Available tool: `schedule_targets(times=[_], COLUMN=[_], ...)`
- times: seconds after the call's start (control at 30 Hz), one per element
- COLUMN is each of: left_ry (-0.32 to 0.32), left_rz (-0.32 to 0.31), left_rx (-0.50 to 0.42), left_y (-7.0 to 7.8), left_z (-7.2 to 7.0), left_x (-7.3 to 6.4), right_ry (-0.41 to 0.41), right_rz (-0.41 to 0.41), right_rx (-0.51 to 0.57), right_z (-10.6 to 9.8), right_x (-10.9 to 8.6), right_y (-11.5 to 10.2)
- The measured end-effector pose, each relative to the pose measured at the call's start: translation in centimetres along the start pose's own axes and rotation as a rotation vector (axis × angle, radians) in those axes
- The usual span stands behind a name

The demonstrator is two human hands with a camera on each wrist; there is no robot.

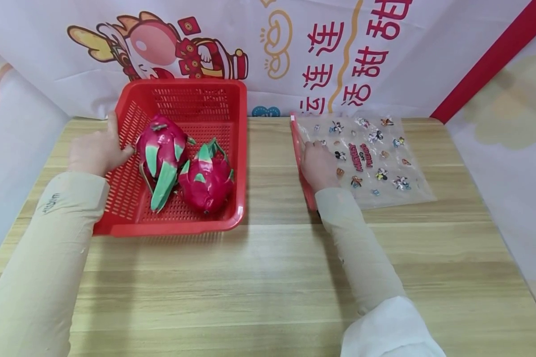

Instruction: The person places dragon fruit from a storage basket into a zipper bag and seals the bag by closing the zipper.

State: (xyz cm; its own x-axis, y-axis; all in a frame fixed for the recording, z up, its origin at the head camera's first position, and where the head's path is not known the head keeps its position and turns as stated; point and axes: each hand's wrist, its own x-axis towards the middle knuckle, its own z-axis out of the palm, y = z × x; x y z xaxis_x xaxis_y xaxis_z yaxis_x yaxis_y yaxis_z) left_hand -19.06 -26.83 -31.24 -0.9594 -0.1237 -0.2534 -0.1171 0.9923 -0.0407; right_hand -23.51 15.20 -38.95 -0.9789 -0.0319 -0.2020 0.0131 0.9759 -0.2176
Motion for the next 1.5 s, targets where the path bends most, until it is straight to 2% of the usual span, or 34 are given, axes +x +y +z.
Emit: schedule_targets(times=[0.13, 0.33, 0.43, 0.63, 0.77, 0.9, 1.0, 1.23, 1.5], left_ry=[-0.001, 0.004, 0.007, 0.0, 0.002, 0.004, -0.001, -0.005, -0.003], left_rz=[0.001, 0.001, 0.001, -0.006, -0.005, -0.01, -0.015, -0.024, -0.02], left_rx=[0.003, 0.008, 0.009, 0.003, -0.003, -0.004, -0.002, -0.003, -0.007], left_y=[0.0, 0.1, 0.2, 0.2, 0.2, 0.2, 0.1, 0.2, 0.2], left_z=[0.0, -0.1, -0.1, -0.2, -0.2, -0.1, 0.0, 0.0, 0.0], left_x=[0.0, 0.0, 0.0, -0.1, -0.1, 0.0, 0.1, 0.1, 0.2], right_ry=[0.089, 0.198, 0.196, 0.14, 0.123, 0.18, 0.19, 0.132, 0.177], right_rz=[0.014, 0.004, 0.02, 0.048, 0.023, -0.015, -0.019, -0.024, -0.072], right_rx=[0.059, 0.073, 0.096, 0.166, 0.112, 0.049, 0.049, 0.084, 0.02], right_z=[-0.4, -0.4, -0.5, -0.9, -1.0, -0.7, -0.5, -0.3, -0.1], right_x=[-0.3, -0.9, -0.8, -0.8, -0.9, -0.9, -0.9, -1.0, -1.0], right_y=[-0.3, -0.4, -0.4, -0.7, -0.8, -0.7, -0.6, -0.6, -0.3])
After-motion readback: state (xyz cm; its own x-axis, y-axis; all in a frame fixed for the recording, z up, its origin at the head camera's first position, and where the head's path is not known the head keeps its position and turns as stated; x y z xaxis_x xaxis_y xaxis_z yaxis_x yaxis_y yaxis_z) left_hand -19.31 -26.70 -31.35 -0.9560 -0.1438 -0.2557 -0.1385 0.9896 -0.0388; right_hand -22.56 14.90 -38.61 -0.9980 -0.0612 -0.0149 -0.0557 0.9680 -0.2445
